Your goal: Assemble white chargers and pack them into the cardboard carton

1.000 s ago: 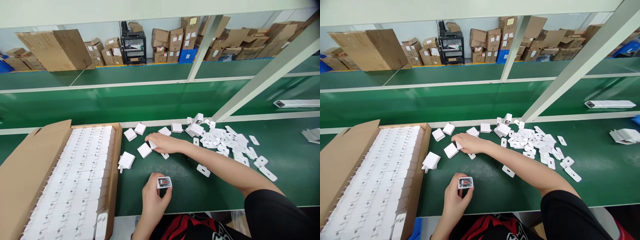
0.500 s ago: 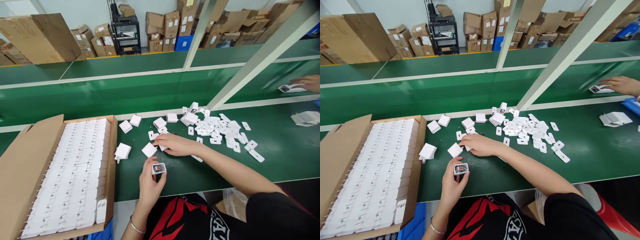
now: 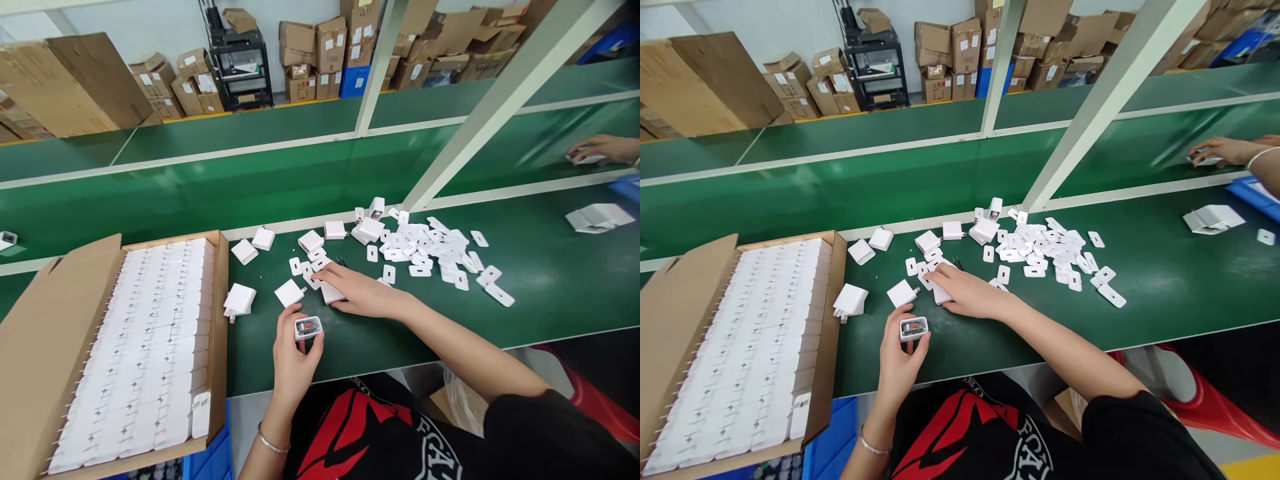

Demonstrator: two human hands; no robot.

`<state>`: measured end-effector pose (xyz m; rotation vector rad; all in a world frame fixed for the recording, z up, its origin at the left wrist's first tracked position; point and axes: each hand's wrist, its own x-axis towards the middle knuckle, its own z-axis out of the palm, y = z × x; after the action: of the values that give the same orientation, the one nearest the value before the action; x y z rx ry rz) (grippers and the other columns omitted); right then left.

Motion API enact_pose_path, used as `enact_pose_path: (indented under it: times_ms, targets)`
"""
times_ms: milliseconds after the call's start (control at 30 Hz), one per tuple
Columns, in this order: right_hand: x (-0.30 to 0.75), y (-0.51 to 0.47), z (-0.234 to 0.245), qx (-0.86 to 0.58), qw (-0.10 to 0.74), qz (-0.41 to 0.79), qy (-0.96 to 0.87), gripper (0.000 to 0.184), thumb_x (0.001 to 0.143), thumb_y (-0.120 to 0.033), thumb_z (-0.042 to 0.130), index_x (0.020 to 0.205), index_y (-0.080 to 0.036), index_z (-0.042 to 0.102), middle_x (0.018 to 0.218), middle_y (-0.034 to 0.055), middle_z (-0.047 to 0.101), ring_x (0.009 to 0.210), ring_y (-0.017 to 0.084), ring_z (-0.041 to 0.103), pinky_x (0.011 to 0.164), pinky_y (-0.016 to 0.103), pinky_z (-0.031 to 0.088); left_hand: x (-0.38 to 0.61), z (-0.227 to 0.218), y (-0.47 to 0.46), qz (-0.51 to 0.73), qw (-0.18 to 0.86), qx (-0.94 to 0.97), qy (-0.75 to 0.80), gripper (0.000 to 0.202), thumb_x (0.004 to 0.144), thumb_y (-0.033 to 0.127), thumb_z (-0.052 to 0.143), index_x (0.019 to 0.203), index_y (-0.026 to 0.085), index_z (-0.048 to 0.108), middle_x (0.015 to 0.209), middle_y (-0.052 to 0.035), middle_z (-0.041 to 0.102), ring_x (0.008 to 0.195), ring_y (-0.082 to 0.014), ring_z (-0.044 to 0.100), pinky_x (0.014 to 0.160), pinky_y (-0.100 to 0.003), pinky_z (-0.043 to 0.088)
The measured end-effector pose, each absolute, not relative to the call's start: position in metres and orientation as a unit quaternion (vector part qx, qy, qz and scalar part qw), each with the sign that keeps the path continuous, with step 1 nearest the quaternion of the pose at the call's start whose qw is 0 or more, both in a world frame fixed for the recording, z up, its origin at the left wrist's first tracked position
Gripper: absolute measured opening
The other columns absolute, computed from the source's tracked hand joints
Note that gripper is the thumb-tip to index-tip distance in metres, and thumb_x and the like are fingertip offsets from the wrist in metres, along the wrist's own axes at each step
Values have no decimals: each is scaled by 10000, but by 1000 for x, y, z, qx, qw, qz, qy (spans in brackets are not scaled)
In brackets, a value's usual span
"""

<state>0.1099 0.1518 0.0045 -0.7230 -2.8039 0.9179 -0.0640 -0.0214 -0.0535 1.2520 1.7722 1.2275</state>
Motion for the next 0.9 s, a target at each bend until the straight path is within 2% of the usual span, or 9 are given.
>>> enact_pose_path:
  times_ms: [133,300,400,500,633,767,900]
  targets:
    - [108,144,2,-215,54,297,-929,674,901,-113,683,1532,-237,478,1358,142,594,1222,309,648,1003,475,582,-63,-53,-21,472,321,469,674,198,915,271,708,1098,227,646,1450,-113,574,742,-94,658,588,-220,534]
    - [100,139,0,-210,134,211,-945,647,928,-32,571,1517,-294,517,1399,126,617,1325,317,588,1135,560,488,-61,-56,-22,504,321,440,670,250,924,307,717,1150,233,641,1536,-125,517,858,-125,700,644,-229,571]
    - [110,133,0,-288,184,171,-924,512,973,-105,547,1455,-273,573,1373,138,618,1285,337,597,1083,564,522,-61,-54,-22,501,320,442,672,246,927,318,716,1144,228,642,1553,-127,500,998,-166,716,678,-222,579]
    - [135,122,-9,-407,222,151,-873,335,1006,-215,553,1327,-216,651,1245,155,638,1163,350,630,972,529,574,-61,-52,-22,478,321,460,676,217,932,328,707,1108,215,651,1483,-127,548,1060,-189,707,690,-216,575]
    - [174,95,-40,-522,251,99,-810,317,1021,-294,544,1285,-187,683,1146,175,628,1043,358,622,864,525,580,-61,-52,-22,475,327,466,671,270,940,352,705,1170,225,644,1287,-100,644,1027,-181,694,689,-208,561]
    - [197,63,-68,-529,285,90,-795,337,1047,-303,515,1319,-228,699,1242,172,611,963,308,595,889,549,570,-60,-52,-23,481,328,464,668,267,923,347,723,1136,214,634,1113,-64,683,901,-151,682,655,-197,533]
    - [207,48,-75,-516,318,97,-790,291,1052,-292,541,1267,-247,731,1274,165,604,988,291,601,900,528,575,-56,-48,-23,478,325,454,678,292,890,360,754,1098,202,623,1002,-40,676,791,-132,649,633,-200,513]
